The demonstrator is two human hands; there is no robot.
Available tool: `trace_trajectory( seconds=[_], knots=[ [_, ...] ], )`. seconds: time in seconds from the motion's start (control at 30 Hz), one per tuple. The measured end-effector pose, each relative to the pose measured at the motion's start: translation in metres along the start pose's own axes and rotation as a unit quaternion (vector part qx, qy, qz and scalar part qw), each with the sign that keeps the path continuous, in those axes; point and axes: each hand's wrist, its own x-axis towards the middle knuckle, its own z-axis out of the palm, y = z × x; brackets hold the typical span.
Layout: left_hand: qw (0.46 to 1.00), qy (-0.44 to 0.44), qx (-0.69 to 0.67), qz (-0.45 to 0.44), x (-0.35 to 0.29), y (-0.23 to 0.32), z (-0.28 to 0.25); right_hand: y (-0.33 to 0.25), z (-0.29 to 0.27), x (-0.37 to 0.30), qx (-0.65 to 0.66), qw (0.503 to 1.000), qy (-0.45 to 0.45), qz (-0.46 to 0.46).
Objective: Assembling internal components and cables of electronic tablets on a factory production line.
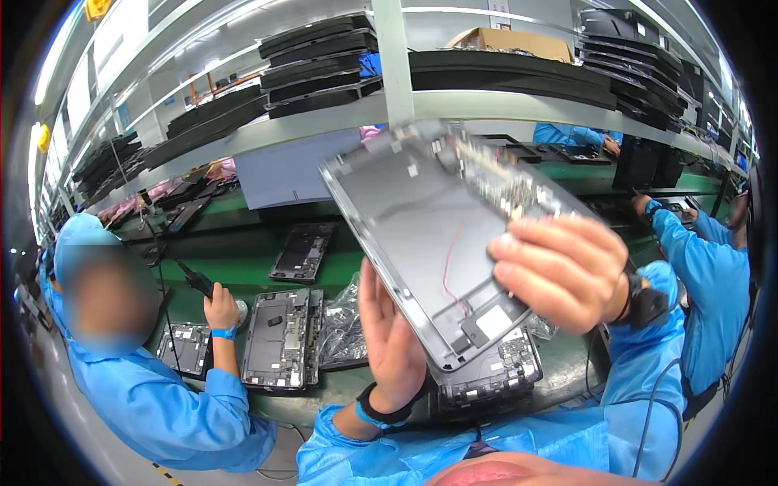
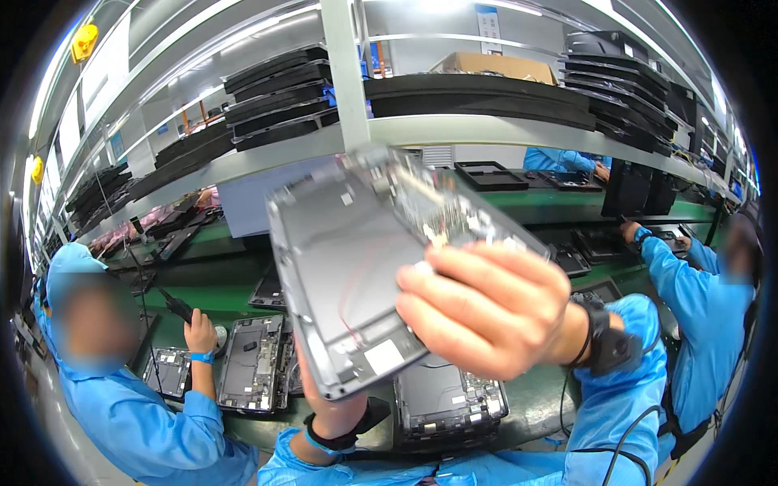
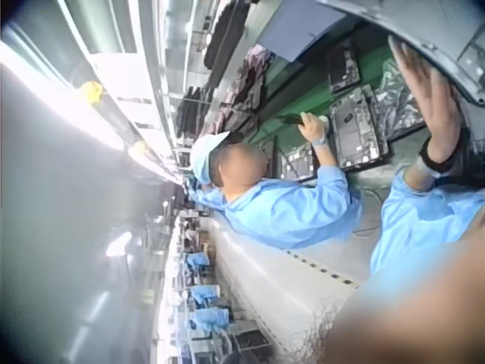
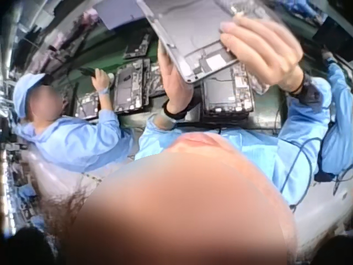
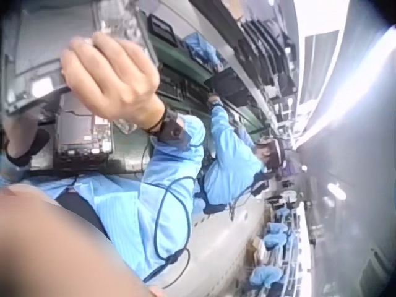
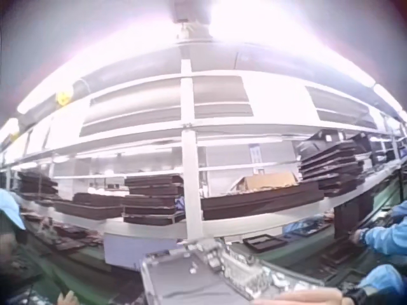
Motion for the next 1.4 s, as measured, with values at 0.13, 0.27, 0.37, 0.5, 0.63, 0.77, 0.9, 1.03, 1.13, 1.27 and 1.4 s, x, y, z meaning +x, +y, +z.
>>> trace_trajectory(
  seconds=[0.13,0.27,0.37,0.5,0.63,0.77,0.9,1.03,1.13,1.27,1.4],
  knots=[
    [1.0,-0.022,0.007,-0.008,-0.009,-0.034,-0.029,0.047,0.015,0.058,-0.046,0.997,0.027,-0.05],
    [0.996,-0.039,0.063,-0.045,-0.022,-0.073,-0.059,0.104,0.064,0.145,-0.096,0.97,0.195,-0.11],
    [0.996,-0.01,0.071,-0.052,-0.029,-0.098,-0.086,0.126,0.118,0.195,-0.088,0.992,0.085,-0.021],
    [0.986,0.005,0.144,-0.084,-0.033,-0.118,-0.104,0.164,0.18,0.22,-0.123,0.992,0.008,0.034],
    [0.986,0.022,0.13,-0.098,-0.041,-0.119,-0.119,0.205,0.267,0.236,-0.147,0.983,0.089,0.064],
    [0.984,0.025,0.123,-0.127,-0.046,-0.105,-0.121,0.217,0.272,0.218,-0.124,0.989,-0.002,0.079],
    [0.98,0.014,0.122,-0.157,-0.036,-0.113,-0.115,0.237,0.29,0.161,-0.086,0.988,-0.087,0.092],
    [0.972,0.031,0.162,-0.168,-0.028,-0.111,-0.115,0.214,0.27,0.048,-0.036,0.996,-0.081,0.023],
    [0.965,0.016,0.185,-0.184,-0.024,-0.112,-0.112,0.197,0.228,-0.01,-0.007,0.997,-0.066,-0.041],
    [0.954,0.04,0.22,-0.199,-0.027,-0.109,-0.119,0.175,0.199,-0.042,0.06,0.985,0.01,-0.16],
    [0.953,0.042,0.242,-0.18,-0.036,-0.104,-0.113,0.17,0.146,-0.09,0.072,0.99,-0.02,-0.119]
  ],
)
